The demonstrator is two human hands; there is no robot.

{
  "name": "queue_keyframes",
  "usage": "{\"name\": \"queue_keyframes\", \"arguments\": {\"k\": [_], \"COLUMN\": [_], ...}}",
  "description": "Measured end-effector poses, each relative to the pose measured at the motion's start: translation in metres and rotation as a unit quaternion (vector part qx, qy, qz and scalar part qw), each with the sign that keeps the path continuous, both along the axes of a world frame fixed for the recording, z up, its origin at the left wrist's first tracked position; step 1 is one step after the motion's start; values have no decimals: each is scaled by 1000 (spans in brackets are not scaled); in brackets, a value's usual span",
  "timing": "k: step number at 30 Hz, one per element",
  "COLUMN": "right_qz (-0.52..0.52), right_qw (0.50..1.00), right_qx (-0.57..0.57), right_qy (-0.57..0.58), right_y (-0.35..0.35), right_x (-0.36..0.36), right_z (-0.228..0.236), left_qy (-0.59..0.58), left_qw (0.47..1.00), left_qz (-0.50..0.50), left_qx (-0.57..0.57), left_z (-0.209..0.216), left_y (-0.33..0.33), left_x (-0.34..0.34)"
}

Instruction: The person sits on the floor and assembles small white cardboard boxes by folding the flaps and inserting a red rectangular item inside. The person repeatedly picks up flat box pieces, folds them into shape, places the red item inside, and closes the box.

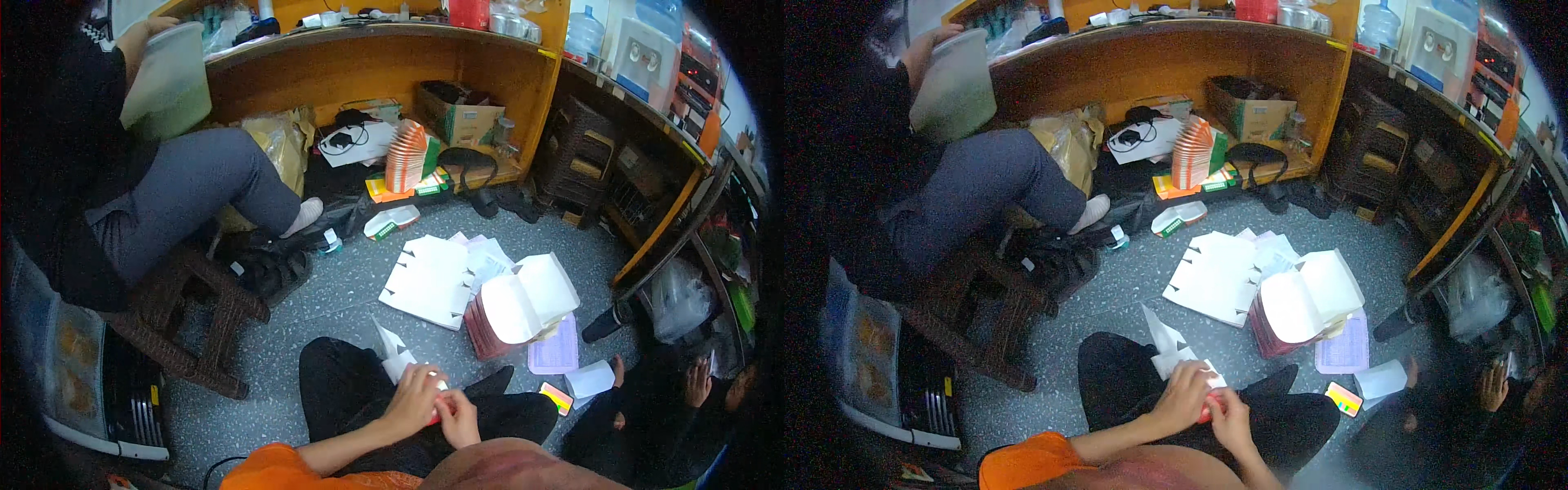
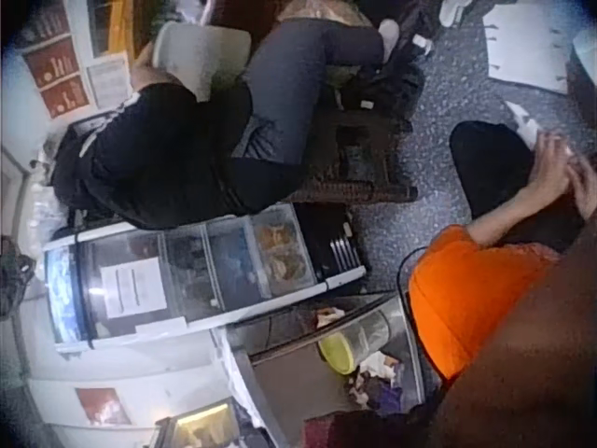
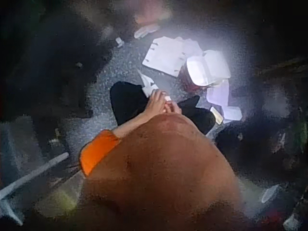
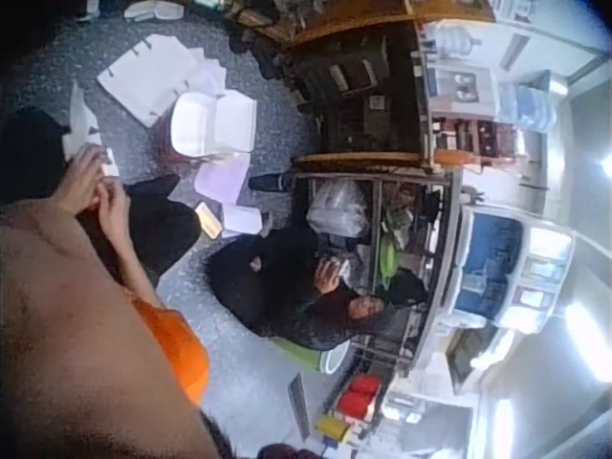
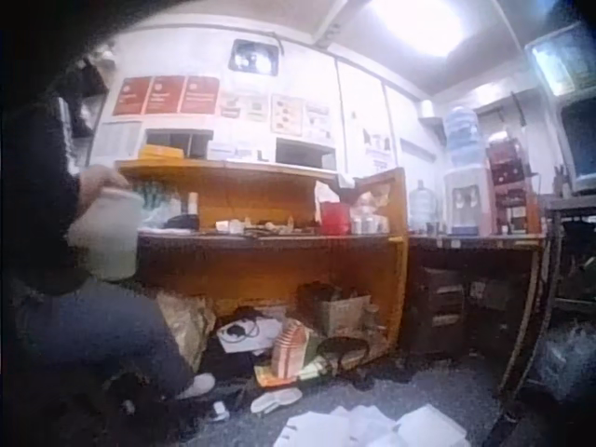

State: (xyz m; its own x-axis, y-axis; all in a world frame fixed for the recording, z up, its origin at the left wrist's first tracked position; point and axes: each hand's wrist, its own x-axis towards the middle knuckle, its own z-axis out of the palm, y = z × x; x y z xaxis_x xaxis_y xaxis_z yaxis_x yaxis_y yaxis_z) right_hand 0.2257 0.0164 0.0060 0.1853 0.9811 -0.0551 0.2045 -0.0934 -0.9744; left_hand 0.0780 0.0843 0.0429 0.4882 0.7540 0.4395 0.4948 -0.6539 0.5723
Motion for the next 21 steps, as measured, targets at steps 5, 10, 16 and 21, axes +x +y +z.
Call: {"name": "queue_keyframes", "arguments": {"k": [5,10,16,21], "right_qz": [-119,31,47,92], "right_qw": [983,993,935,912], "right_qx": [20,-65,-172,-233], "right_qy": [141,94,305,326], "right_y": [6,0,10,19], "right_x": [29,31,79,64], "right_z": [3,26,42,48], "left_qy": [-80,-53,64,32], "left_qw": [996,985,950,914], "left_qz": [-33,-80,-281,-348], "left_qx": [-31,-141,-123,-206], "left_z": [15,-18,0,25], "left_y": [-16,-4,6,18], "left_x": [7,5,-9,-32]}}
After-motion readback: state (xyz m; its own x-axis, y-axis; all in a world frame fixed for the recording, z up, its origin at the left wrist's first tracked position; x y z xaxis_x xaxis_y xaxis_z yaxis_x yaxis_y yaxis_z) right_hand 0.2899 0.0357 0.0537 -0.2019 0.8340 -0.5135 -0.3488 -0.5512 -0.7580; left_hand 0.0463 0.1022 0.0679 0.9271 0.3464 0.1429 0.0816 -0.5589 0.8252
